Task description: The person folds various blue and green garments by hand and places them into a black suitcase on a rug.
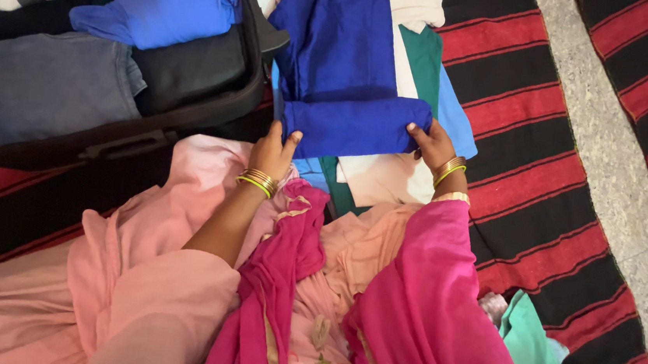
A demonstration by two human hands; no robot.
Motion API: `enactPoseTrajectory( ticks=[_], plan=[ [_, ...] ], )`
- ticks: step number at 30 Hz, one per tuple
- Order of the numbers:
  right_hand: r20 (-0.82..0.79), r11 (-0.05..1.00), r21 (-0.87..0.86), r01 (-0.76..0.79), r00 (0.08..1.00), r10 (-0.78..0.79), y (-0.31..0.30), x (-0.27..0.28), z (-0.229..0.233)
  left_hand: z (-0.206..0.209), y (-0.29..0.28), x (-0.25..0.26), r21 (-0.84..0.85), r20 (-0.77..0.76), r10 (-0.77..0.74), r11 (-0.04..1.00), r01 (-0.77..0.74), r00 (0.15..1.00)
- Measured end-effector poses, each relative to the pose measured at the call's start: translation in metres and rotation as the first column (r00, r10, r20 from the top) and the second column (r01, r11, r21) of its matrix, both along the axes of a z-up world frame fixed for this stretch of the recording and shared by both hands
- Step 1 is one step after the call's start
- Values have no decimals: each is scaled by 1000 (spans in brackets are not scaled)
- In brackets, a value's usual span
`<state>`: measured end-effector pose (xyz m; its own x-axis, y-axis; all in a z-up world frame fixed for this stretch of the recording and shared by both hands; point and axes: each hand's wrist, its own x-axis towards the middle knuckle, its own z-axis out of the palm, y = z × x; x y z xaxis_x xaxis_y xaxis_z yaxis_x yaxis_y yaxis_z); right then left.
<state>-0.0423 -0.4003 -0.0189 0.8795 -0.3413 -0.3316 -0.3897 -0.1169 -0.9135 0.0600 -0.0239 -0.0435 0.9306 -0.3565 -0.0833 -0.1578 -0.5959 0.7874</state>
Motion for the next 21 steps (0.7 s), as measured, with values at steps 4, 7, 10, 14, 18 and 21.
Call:
enactPoseTrajectory(
  ticks=[4, 7, 10, 14, 18, 21],
  plan=[
    [-105, 999, -26, 34, 994, -36, 5, 4, -3, -8, -4, 2, 70, -48, 71, 995, -67, 996],
    [-170, 991, -120, 63, 982, -83, 10, 11, -11, -23, -6, 10, 88, -81, 110, 991, -103, 991],
    [-137, 970, -234, 70, 985, -104, 5, 16, -28, -35, -9, 19, 44, -74, 117, 993, -114, 990],
    [53, 921, -385, 53, 998, -35, -4, 21, -51, -26, -9, 23, 2, -53, 117, 993, -117, 992],
    [-214, 946, -298, 130, 956, -199, 10, 21, -21, 2, -11, 13, 75, -80, 154, 986, -148, 985],
    [-270, 934, -337, 115, 939, -213, 21, 21, 4, 15, -12, 3, 113, -57, 175, 979, -168, 983]
  ],
)
